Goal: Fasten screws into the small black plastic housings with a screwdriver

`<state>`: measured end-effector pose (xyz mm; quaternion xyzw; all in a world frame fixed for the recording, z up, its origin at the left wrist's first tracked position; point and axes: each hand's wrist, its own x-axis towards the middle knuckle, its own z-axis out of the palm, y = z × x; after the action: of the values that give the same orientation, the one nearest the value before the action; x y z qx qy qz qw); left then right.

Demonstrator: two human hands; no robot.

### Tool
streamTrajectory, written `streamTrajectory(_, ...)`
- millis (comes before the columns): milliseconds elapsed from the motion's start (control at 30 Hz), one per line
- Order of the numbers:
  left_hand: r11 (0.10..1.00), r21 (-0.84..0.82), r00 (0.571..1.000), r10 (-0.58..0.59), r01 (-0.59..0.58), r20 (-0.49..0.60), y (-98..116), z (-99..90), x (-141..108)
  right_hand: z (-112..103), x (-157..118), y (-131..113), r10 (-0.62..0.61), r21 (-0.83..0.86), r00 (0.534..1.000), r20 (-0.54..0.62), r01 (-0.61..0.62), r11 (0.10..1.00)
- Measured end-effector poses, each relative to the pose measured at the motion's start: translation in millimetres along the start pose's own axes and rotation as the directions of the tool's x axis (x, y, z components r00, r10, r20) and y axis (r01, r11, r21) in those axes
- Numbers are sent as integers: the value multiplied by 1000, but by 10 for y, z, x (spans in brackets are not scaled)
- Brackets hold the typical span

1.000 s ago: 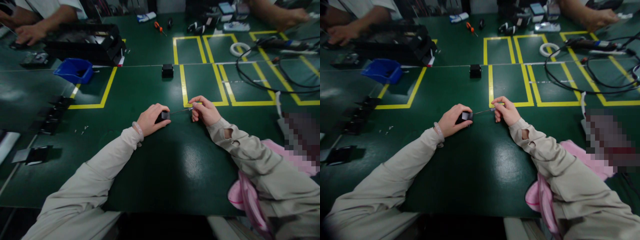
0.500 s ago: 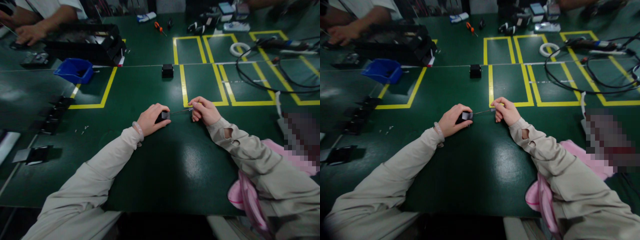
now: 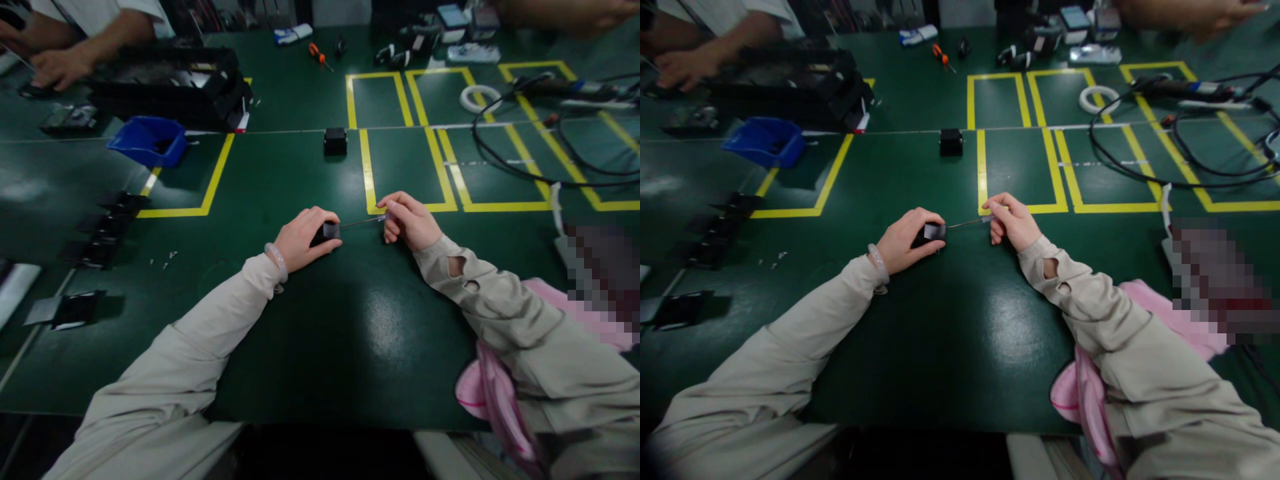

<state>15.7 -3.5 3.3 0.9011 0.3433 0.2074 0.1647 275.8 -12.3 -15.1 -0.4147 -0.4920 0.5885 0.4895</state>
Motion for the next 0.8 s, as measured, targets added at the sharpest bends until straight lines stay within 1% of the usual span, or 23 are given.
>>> streamTrajectory(433, 1000, -5, 1000, -18, 18, 13, 13, -8, 4, 1, 8, -2, 0, -31, 1000, -17, -1, 1000)
streamTrajectory(600, 1000, -5, 1000, -17, 18, 12, 14, -11, 8, -1, 4, -2, 5, -24, 1000, -4, -5, 1000)
streamTrajectory(800, 1000, -1, 1000, -23, 23, 18, 22, -19, 9, 7, 4, -2, -16, -29, 1000, -4, 15, 999)
